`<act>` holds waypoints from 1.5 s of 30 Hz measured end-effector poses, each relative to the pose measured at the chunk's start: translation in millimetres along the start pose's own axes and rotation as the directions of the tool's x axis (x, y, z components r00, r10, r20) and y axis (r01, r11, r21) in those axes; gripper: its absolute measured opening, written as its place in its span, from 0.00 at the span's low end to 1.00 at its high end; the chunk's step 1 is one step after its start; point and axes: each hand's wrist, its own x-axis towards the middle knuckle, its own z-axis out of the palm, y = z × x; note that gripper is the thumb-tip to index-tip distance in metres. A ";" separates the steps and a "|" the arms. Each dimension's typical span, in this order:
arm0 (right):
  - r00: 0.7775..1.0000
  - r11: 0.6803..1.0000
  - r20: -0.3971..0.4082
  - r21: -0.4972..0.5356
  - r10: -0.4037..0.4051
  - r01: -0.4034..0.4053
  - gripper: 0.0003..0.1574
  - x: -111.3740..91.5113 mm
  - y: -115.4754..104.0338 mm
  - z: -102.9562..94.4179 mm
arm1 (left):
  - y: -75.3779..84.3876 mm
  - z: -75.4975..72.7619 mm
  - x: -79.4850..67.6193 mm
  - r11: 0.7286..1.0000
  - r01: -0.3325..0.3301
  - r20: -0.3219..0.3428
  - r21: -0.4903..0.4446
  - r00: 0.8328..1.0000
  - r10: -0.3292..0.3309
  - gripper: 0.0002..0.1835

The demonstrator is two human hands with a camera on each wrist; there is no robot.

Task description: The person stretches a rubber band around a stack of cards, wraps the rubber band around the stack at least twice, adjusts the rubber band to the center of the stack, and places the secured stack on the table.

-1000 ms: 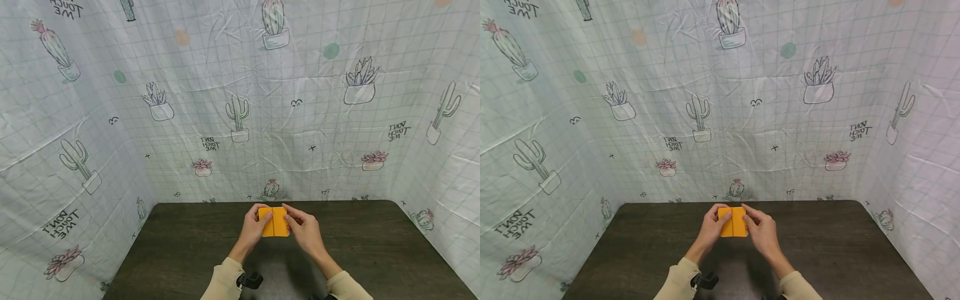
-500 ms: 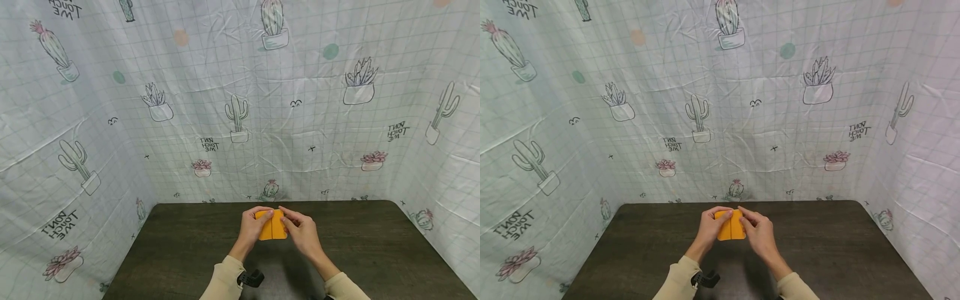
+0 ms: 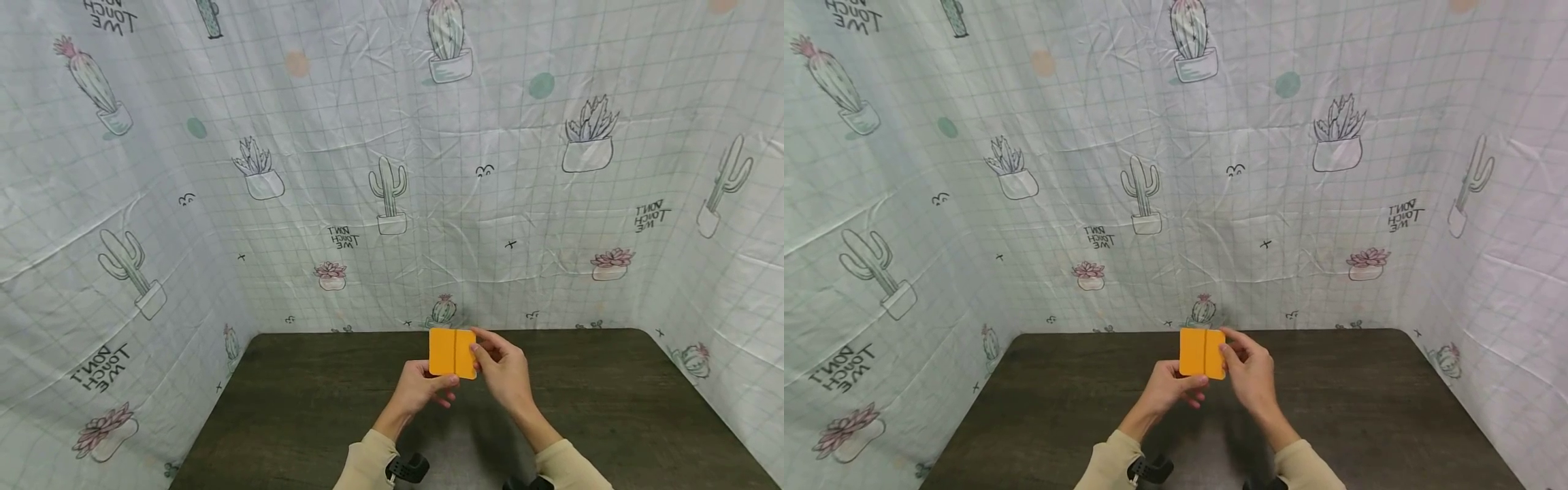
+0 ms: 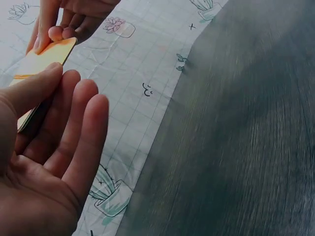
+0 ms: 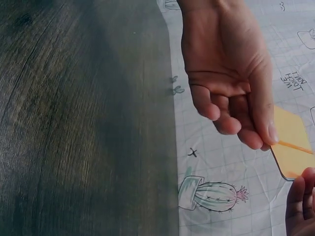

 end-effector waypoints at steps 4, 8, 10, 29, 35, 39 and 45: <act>1.000 1.000 0.000 0.000 0.000 0.000 0.17 -2.1 1.8 1.7 | -1.6 1.4 0.1 1.000 0.021 -0.009 0.002 1.000 -0.021 0.13; 1.000 1.000 0.018 0.012 0.020 -0.020 0.17 -2.3 2.5 -0.1 | 0.0 -1.5 -0.3 0.999 0.033 0.030 0.017 0.999 -0.033 0.14; 0.999 0.999 0.032 0.017 0.026 -0.027 0.18 -1.8 2.6 -1.6 | 1.3 -4.0 -0.4 0.999 0.025 0.041 0.034 0.999 -0.026 0.15; 0.976 0.978 0.093 -0.088 0.196 -0.188 0.11 1.7 18.8 -0.9 | 0.0 -13.8 2.8 0.995 -0.096 -0.338 -0.009 0.937 0.088 0.10; 0.964 0.965 0.169 -0.199 0.206 -0.172 0.14 3.9 33.2 -1.8 | -12.4 -20.2 5.0 0.998 0.015 -0.282 0.056 0.959 0.001 0.10; 0.943 0.955 0.233 -0.232 0.239 -0.185 0.17 4.2 40.8 -2.1 | -19.4 -21.7 5.6 0.990 0.068 -0.252 0.127 0.967 -0.034 0.12; 0.919 0.938 0.272 -0.274 0.286 -0.211 0.20 8.4 54.6 4.0 | -24.8 -19.1 9.6 0.976 0.125 -0.255 0.177 0.964 -0.077 0.13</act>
